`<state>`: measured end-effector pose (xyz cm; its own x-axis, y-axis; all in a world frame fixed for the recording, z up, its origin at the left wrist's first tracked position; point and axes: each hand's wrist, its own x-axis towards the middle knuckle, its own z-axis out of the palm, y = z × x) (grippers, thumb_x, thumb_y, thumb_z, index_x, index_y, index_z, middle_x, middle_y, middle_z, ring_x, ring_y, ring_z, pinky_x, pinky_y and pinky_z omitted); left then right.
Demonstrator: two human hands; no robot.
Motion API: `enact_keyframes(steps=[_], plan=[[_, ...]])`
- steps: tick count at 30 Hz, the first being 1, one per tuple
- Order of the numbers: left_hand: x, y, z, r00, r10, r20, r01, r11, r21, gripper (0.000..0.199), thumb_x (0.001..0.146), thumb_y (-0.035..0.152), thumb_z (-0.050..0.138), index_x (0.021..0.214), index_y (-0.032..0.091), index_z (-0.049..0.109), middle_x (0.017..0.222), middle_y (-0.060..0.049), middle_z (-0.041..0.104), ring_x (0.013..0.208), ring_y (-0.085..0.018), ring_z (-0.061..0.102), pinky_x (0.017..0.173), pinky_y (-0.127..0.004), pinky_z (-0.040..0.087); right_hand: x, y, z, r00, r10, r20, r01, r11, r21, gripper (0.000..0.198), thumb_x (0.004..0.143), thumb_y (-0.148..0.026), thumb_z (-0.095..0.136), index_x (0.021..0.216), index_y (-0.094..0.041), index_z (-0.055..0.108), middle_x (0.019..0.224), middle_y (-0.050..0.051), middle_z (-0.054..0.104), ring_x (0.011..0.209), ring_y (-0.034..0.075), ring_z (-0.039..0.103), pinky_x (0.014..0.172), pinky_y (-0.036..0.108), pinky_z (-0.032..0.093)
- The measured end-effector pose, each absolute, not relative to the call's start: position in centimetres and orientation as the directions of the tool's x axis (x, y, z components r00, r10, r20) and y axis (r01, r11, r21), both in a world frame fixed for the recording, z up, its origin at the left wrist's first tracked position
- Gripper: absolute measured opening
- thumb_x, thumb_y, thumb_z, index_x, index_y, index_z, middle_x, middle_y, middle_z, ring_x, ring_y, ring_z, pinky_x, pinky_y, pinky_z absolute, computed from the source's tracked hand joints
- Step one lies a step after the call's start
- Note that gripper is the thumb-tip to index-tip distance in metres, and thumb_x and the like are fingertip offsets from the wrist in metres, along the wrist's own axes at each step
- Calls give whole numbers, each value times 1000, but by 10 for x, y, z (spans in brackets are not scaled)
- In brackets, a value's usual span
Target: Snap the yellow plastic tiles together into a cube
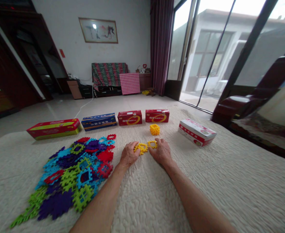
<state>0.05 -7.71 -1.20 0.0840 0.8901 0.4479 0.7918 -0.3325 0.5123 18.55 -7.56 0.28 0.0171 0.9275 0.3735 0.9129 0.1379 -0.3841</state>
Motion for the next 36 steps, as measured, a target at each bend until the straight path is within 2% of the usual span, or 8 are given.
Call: enact_keyframes(steps=[4, 13, 17, 20, 32, 36], plan=[[1, -76, -12, 97, 894, 437, 799, -332, 502, 36, 78, 18, 59, 113, 15, 66, 113, -10, 70, 106, -21, 64, 99, -35, 48, 187, -75, 1, 11, 921, 390, 915, 148, -376, 43, 81, -38, 62, 116, -14, 59, 104, 14, 63, 97, 27, 58, 86, 35, 43], [1, -78, -10, 128, 903, 409, 800, -338, 496, 35, 79, 20, 58, 113, 15, 67, 113, -9, 70, 105, -22, 63, 98, -34, 48, 188, -73, -6, 34, 903, 428, 874, 181, -451, 44, 77, -34, 63, 116, -13, 60, 100, 14, 63, 94, 27, 59, 84, 36, 45], [2, -79, -9, 129, 902, 413, 796, -342, 500, 33, 79, 18, 56, 111, 14, 67, 112, -9, 70, 106, -22, 63, 98, -34, 47, 192, -66, -2, 69, 826, 560, 785, 302, -541, 42, 79, -34, 61, 117, -17, 58, 100, 10, 61, 93, 24, 58, 84, 36, 47], [2, -80, -10, 129, 896, 424, 785, -354, 508, 32, 79, 17, 56, 110, 16, 67, 111, -8, 70, 105, -22, 62, 98, -35, 48, 197, -46, 9, 71, 769, 635, 769, 363, -526, 42, 77, -33, 61, 117, -19, 57, 101, 10, 60, 95, 25, 57, 87, 38, 46], [2, -80, -12, 122, 882, 454, 753, -381, 537, 31, 77, 13, 56, 106, 18, 68, 107, -7, 71, 103, -21, 62, 97, -37, 49, 196, 31, 32, 144, 838, 526, 831, 186, -525, 44, 76, -32, 60, 117, -15, 59, 106, 13, 60, 98, 27, 57, 87, 39, 45], [2, -79, -13, 116, 887, 447, 746, -375, 550, 32, 76, 14, 57, 107, 17, 68, 108, -9, 71, 104, -22, 62, 97, -37, 49, 201, 23, 30, 147, 784, 603, 811, 253, -527, 45, 76, -32, 62, 118, -18, 57, 116, 14, 57, 108, 29, 54, 93, 42, 44]])
